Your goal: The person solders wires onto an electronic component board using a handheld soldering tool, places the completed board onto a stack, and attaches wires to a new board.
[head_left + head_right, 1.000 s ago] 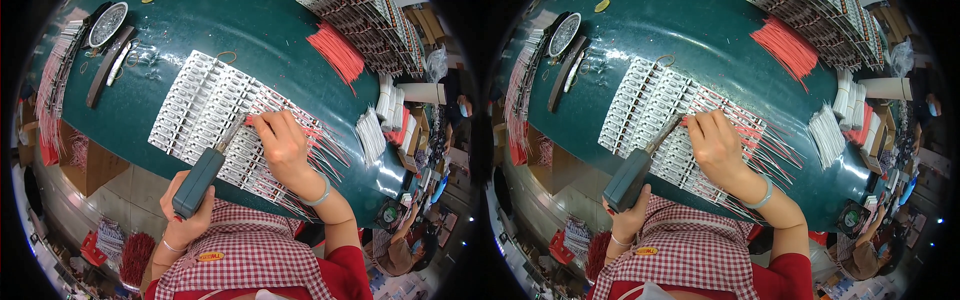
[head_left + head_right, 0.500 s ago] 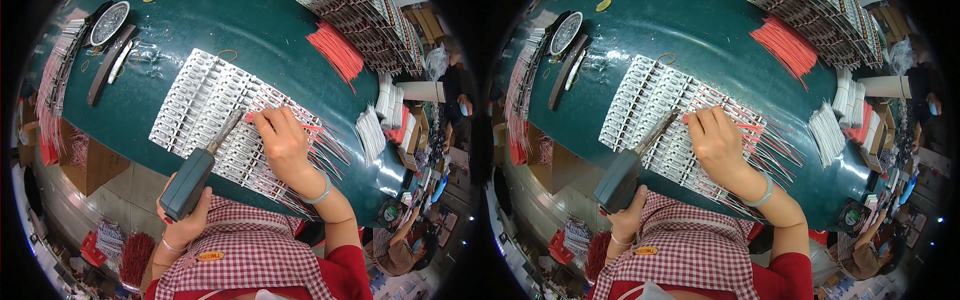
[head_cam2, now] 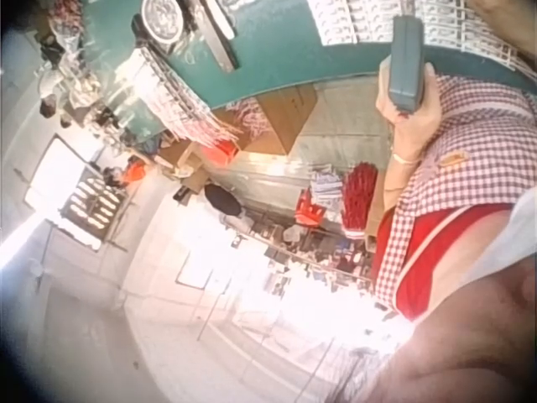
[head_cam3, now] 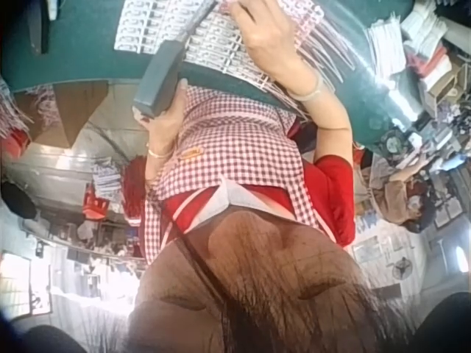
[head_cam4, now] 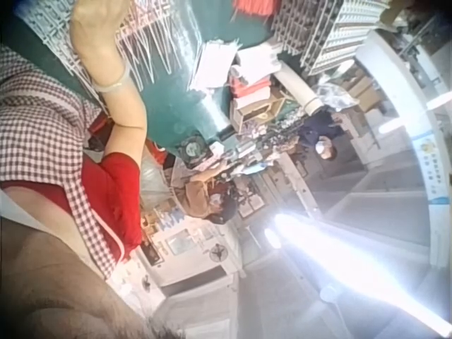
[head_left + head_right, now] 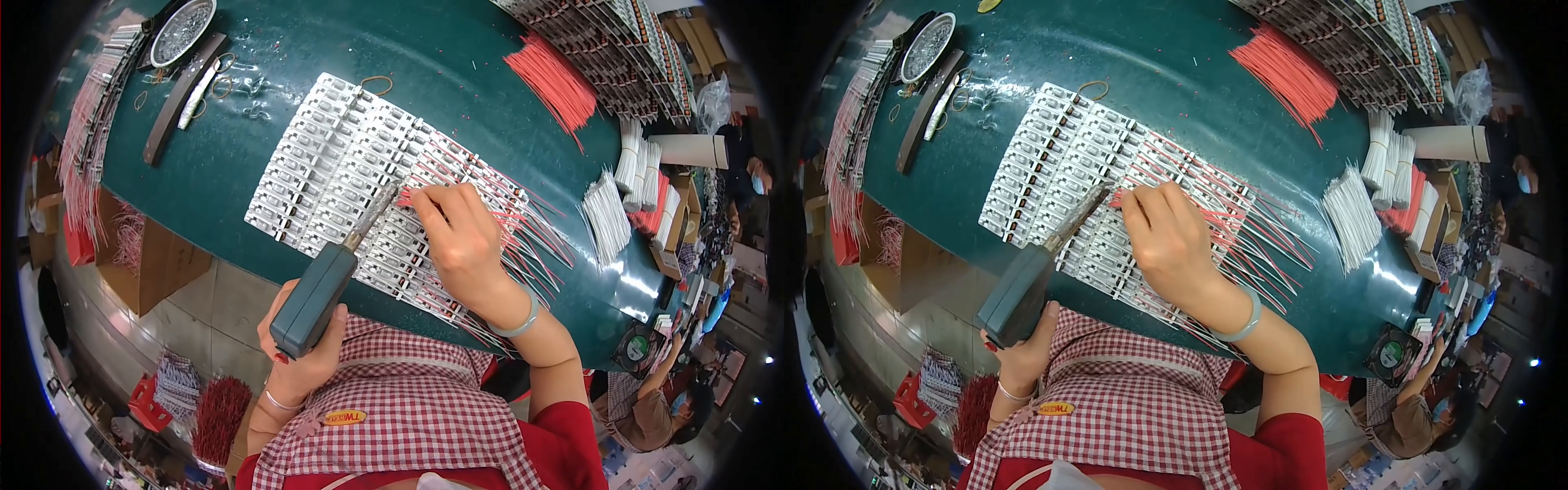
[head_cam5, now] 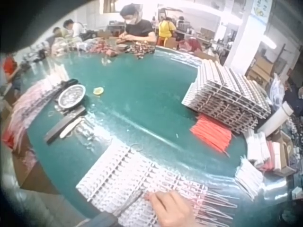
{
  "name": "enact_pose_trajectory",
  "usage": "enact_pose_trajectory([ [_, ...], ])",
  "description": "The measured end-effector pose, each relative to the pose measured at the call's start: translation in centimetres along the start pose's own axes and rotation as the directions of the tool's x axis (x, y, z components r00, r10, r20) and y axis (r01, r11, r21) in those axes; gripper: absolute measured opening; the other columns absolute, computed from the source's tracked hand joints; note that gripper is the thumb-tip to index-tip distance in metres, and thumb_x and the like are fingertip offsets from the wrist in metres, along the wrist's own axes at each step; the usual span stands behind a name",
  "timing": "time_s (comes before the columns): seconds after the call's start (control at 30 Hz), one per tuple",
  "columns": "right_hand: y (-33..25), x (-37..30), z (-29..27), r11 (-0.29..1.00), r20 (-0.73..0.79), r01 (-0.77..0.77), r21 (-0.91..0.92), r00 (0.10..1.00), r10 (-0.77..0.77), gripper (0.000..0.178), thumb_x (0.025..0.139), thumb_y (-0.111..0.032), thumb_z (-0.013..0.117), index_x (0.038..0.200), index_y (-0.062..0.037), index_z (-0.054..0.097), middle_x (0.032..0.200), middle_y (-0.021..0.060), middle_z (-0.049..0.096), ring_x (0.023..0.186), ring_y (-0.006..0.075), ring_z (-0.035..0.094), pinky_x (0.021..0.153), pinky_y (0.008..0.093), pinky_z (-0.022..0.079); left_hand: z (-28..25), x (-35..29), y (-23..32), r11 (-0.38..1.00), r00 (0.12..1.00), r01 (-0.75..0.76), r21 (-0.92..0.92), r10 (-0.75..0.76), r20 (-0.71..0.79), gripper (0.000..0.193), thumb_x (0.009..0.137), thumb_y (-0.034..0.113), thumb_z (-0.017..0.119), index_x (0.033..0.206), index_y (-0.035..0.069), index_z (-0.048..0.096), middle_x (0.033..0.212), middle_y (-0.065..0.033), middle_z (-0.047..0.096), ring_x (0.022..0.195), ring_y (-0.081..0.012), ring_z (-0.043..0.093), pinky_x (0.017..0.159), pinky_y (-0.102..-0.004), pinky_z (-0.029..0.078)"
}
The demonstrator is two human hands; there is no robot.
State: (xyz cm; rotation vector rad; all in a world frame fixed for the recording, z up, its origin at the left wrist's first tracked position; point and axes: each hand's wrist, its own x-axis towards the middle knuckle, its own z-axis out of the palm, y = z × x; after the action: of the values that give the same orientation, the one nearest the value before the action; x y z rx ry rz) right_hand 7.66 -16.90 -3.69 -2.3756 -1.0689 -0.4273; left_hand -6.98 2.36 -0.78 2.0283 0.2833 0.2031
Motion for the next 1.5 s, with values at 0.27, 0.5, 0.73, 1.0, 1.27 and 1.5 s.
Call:
enact_pose_trajectory([
  [0.27,-0.18,0.16,-0.20,1.000,0.019,0.001,-0.010,1.000,-0.001,0.033,0.066,0.002,0.065,0.099,0.0095,0.066,0.094,0.0143,0.061,0.081,0.0266,0.058,0.065,0.0347,0.051,-0.07,0.13,0.35,1.000,0.999,-0.006,0.028,0.005,0.036,0.024,0.075,-0.006,0.073,0.098,-0.007,0.067,0.095,-0.0159,0.067,0.073,-0.0218,0.067,0.065,-0.0291,0.053],
  [0.5,-0.36,0.38,-0.23,0.999,0.029,0.005,-0.042,1.000,-0.004,0.032,0.068,0.002,0.066,0.098,0.0095,0.066,0.093,0.0140,0.061,0.081,0.0262,0.057,0.064,0.0339,0.051,-0.16,0.40,0.40,0.998,0.998,-0.050,0.038,0.049,0.045,0.021,0.076,-0.006,0.072,0.097,-0.007,0.067,0.093,-0.0145,0.066,0.071,-0.0195,0.065,0.063,-0.0279,0.052],
  [0.73,-0.44,0.40,-0.29,0.999,0.039,-0.007,-0.041,0.999,0.008,0.030,0.069,0.002,0.066,0.098,0.0090,0.066,0.092,0.0135,0.060,0.082,0.0260,0.057,0.066,0.0340,0.051,-0.20,0.14,0.24,1.000,1.000,-0.012,0.020,0.012,0.023,0.021,0.077,-0.005,0.073,0.097,-0.007,0.067,0.093,-0.0148,0.067,0.072,-0.0204,0.066,0.064,-0.0282,0.052],
  [1.0,-0.17,-0.26,0.13,0.999,-0.017,-0.028,0.025,0.999,0.029,0.031,0.069,0.002,0.065,0.101,0.0058,0.066,0.091,0.0119,0.059,0.080,0.0254,0.057,0.064,0.0346,0.050,-0.23,0.19,0.22,0.999,0.999,-0.033,0.024,0.033,0.016,0.022,0.076,-0.005,0.074,0.098,-0.007,0.068,0.094,-0.0159,0.067,0.074,-0.0226,0.066,0.065,-0.0291,0.053],
  [1.27,-0.53,-0.02,-0.19,0.998,-0.002,-0.060,0.010,0.998,0.060,0.036,0.068,0.009,0.066,0.103,0.0020,0.068,0.089,0.0118,0.062,0.076,0.0258,0.059,0.061,0.0354,0.050,-0.11,0.57,0.59,1.000,1.000,-0.013,-0.015,0.013,0.023,0.022,0.077,-0.006,0.072,0.098,-0.006,0.066,0.093,-0.0128,0.066,0.072,-0.0176,0.064,0.064,-0.0270,0.051],
  [1.5,-0.09,-0.03,0.38,1.000,-0.020,-0.003,-0.021,1.000,0.003,0.032,0.068,0.003,0.064,0.099,0.0072,0.065,0.093,0.0130,0.059,0.078,0.0253,0.057,0.063,0.0341,0.049,0.03,0.65,0.66,1.000,1.000,-0.010,-0.013,0.010,0.013,0.020,0.077,-0.007,0.072,0.096,-0.006,0.066,0.092,-0.0113,0.066,0.071,-0.0170,0.064,0.064,-0.0266,0.051],
])
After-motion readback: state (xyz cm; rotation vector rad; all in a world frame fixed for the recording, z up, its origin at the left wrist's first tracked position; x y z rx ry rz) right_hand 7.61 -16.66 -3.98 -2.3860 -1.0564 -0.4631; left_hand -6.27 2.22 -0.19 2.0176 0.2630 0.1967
